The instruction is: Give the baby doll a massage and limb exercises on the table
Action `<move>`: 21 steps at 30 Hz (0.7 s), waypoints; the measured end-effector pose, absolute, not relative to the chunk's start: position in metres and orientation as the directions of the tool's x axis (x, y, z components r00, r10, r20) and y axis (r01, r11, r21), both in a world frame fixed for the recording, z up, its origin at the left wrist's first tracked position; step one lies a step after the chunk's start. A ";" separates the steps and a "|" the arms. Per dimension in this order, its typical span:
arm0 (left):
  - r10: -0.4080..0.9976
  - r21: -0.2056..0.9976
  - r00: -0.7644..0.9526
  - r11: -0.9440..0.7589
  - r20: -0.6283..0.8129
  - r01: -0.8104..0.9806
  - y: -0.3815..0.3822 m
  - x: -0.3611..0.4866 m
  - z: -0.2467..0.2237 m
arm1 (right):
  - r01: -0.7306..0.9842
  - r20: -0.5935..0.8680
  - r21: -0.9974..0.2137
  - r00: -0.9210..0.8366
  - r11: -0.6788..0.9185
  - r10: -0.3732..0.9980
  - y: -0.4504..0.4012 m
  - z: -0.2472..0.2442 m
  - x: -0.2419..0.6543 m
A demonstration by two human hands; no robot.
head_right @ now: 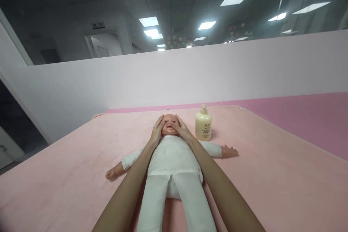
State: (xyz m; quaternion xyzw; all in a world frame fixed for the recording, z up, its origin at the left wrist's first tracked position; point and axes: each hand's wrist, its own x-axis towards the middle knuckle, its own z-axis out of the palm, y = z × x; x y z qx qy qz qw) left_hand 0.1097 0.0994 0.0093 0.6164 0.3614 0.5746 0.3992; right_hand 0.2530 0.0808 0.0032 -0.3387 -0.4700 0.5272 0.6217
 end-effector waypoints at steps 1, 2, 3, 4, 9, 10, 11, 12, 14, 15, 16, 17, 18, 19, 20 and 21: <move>0.906 0.912 0.119 -0.410 0.407 0.002 0.096 0.106 0.010 | -0.305 0.245 -0.925 -0.027 0.225 0.969 0.076 0.004 0.255; 0.905 0.916 0.160 -0.402 0.394 0.017 0.092 0.103 0.011 | -0.277 0.262 -0.931 -0.052 0.239 0.964 0.073 0.004 0.257; 0.903 0.918 0.196 -0.396 0.383 0.031 0.089 0.100 0.011 | -0.252 0.272 -0.936 -0.073 0.246 0.960 0.070 0.005 0.260; 0.900 0.918 0.222 -0.393 0.375 0.044 0.087 0.097 0.012 | -0.235 0.271 -0.941 -0.090 0.244 0.958 0.068 0.005 0.262; 0.885 0.899 0.240 -0.430 0.400 0.087 0.084 0.089 0.013 | -0.238 0.251 -0.943 -0.051 0.233 0.967 0.066 0.008 0.264; 0.881 0.895 0.239 -0.438 0.408 0.086 0.084 0.089 0.012 | -0.252 0.251 -0.940 -0.048 0.232 0.967 0.066 0.008 0.264; 0.879 0.894 0.240 -0.442 0.413 0.081 0.086 0.088 0.012 | -0.272 0.246 -0.936 -0.050 0.224 0.968 0.066 0.008 0.264; 0.878 0.894 0.241 -0.442 0.414 0.073 0.087 0.088 0.011 | -0.298 0.236 -0.931 -0.054 0.210 0.970 0.065 0.009 0.263; 0.879 0.901 0.243 -0.432 0.410 0.041 0.090 0.088 0.009 | -0.360 0.204 -0.917 -0.054 0.172 0.977 0.065 0.008 0.264; 0.881 0.905 0.242 -0.424 0.408 0.020 0.091 0.088 0.008 | -0.387 0.185 -0.910 -0.051 0.152 0.981 0.066 0.008 0.264; 0.882 0.909 0.241 -0.417 0.405 0.000 0.092 0.088 0.007 | -0.408 0.168 -0.903 -0.047 0.135 0.985 0.066 0.008 0.265; 0.883 0.911 0.238 -0.412 0.404 -0.017 0.094 0.088 0.006 | -0.424 0.154 -0.897 -0.043 0.122 0.987 0.067 0.008 0.265; 0.884 0.912 0.236 -0.409 0.404 -0.030 0.095 0.089 0.005 | -0.435 0.146 -0.893 -0.043 0.113 0.988 0.067 0.007 0.266; 0.885 0.912 0.229 -0.407 0.405 -0.041 0.097 0.089 0.003 | -0.445 0.143 -0.889 -0.047 0.107 0.989 0.068 0.007 0.266; 0.886 0.913 0.221 -0.405 0.407 -0.055 0.099 0.090 0.002 | -0.458 0.146 -0.883 -0.051 0.107 0.988 0.068 0.007 0.266; 0.888 0.913 0.212 -0.400 0.407 -0.078 0.100 0.090 0.001 | -0.471 0.152 -0.875 -0.056 0.108 0.987 0.068 0.007 0.265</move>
